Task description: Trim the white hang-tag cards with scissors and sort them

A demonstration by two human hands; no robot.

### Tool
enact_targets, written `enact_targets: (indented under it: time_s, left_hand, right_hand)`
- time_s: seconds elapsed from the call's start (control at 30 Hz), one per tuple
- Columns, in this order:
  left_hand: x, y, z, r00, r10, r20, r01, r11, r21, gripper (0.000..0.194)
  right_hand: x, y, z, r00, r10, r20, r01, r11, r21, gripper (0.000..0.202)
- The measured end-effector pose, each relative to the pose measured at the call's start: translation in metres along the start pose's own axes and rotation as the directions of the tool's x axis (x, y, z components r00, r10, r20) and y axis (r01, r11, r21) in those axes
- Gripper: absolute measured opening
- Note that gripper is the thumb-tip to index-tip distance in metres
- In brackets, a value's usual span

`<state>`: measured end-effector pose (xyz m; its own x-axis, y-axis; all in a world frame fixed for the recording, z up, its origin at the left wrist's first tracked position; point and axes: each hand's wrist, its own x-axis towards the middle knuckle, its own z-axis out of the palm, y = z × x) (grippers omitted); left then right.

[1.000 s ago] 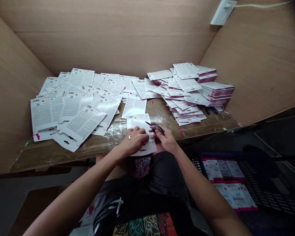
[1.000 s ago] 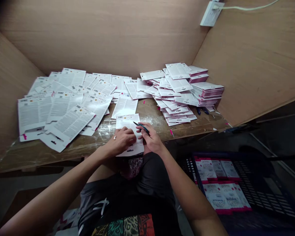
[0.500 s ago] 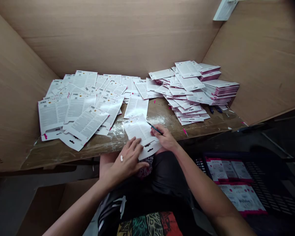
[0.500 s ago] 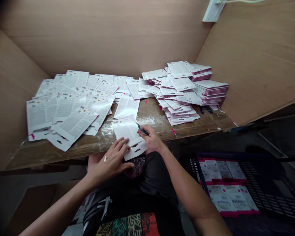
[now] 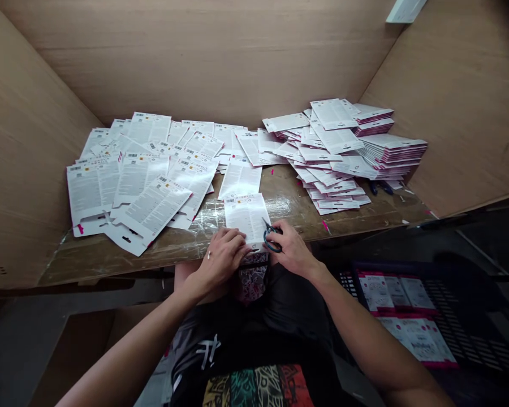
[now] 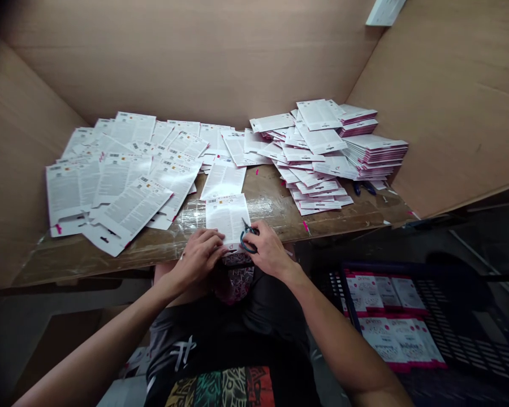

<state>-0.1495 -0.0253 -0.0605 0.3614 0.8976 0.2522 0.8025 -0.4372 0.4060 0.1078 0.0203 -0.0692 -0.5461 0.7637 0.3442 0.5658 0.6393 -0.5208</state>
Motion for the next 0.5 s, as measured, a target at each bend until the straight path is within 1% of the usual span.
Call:
enact_targets:
  time_s: [0.03, 0.07, 0.1, 0.17, 0.23, 0.27, 0.3, 0.33, 0.37, 0.4, 0.43, 0.47, 0.5]
  left_hand:
    - [0.001, 0.002, 0.000, 1.000, -0.009, -0.002, 0.009, 1.000, 0.029, 0.016]
    - [0.000, 0.005, 0.000, 1.000, -0.002, 0.007, 0.002, 0.998, 0.065, 0.021]
    - [-0.001, 0.007, -0.001, 1.000, 0.019, 0.024, -0.021, 0.994, 0.104, 0.029]
    - [-0.005, 0.008, -0.005, 0.994, 0.086, 0.063, -0.095, 0.980, 0.173, 0.044]
    - [-0.014, 0.006, -0.007, 0.987, 0.145, 0.069, -0.156, 0.966, 0.204, 0.055]
    - [-0.019, 0.005, -0.007, 0.983, 0.180, 0.038, -0.184, 0.962, 0.202, 0.058]
    - [-0.025, 0.005, -0.006, 0.976, 0.219, -0.019, -0.211, 0.958, 0.195, 0.059]
    - [-0.030, 0.005, -0.004, 0.962, 0.258, -0.087, -0.239, 0.953, 0.185, 0.059]
    - [-0.034, 0.006, -0.002, 0.942, 0.296, -0.157, -0.269, 0.947, 0.173, 0.059]
    - [-0.037, 0.008, 0.001, 0.919, 0.333, -0.210, -0.303, 0.939, 0.162, 0.059]
    - [-0.038, 0.010, 0.003, 0.898, 0.366, -0.244, -0.338, 0.929, 0.150, 0.059]
    - [-0.035, 0.012, 0.004, 0.881, 0.395, -0.260, -0.371, 0.918, 0.139, 0.059]
    - [-0.030, 0.012, 0.004, 0.867, 0.417, -0.272, -0.397, 0.909, 0.128, 0.059]
  right_hand:
    - [0.001, -0.002, 0.002, 0.998, 0.057, -0.039, -0.058, 0.998, -0.022, 0.011]
    - [0.002, -0.005, 0.004, 0.992, 0.103, -0.077, -0.107, 0.993, -0.048, 0.010]
    - [0.003, -0.007, 0.006, 0.985, 0.133, -0.106, -0.141, 0.987, -0.076, 0.009]
    - [0.002, -0.012, 0.008, 0.979, 0.149, -0.141, -0.164, 0.981, -0.104, 0.011]
    - [-0.001, -0.019, 0.010, 0.965, 0.171, -0.201, -0.185, 0.981, -0.051, 0.008]
    - [-0.003, -0.023, 0.011, 0.946, 0.210, -0.248, -0.213, 0.977, 0.017, 0.005]
    - [-0.007, -0.028, 0.012, 0.916, 0.275, -0.291, -0.249, 0.961, 0.122, 0.006]
    - [-0.011, -0.033, 0.014, 0.880, 0.359, -0.311, -0.284, 0.922, 0.263, 0.012]
    - [-0.015, -0.038, 0.016, 0.843, 0.450, -0.295, -0.307, 0.852, 0.424, 0.017]
    - [-0.017, -0.041, 0.018, 0.813, 0.527, -0.245, -0.314, 0.753, 0.578, 0.021]
    - [-0.017, -0.043, 0.018, 0.795, 0.578, -0.183, -0.308, 0.645, 0.699, 0.024]
    - [-0.014, -0.041, 0.015, 0.786, 0.602, -0.141, -0.291, 0.561, 0.775, 0.026]
    - [-0.007, -0.037, 0.009, 0.781, 0.609, -0.139, -0.264, 0.524, 0.810, 0.027]
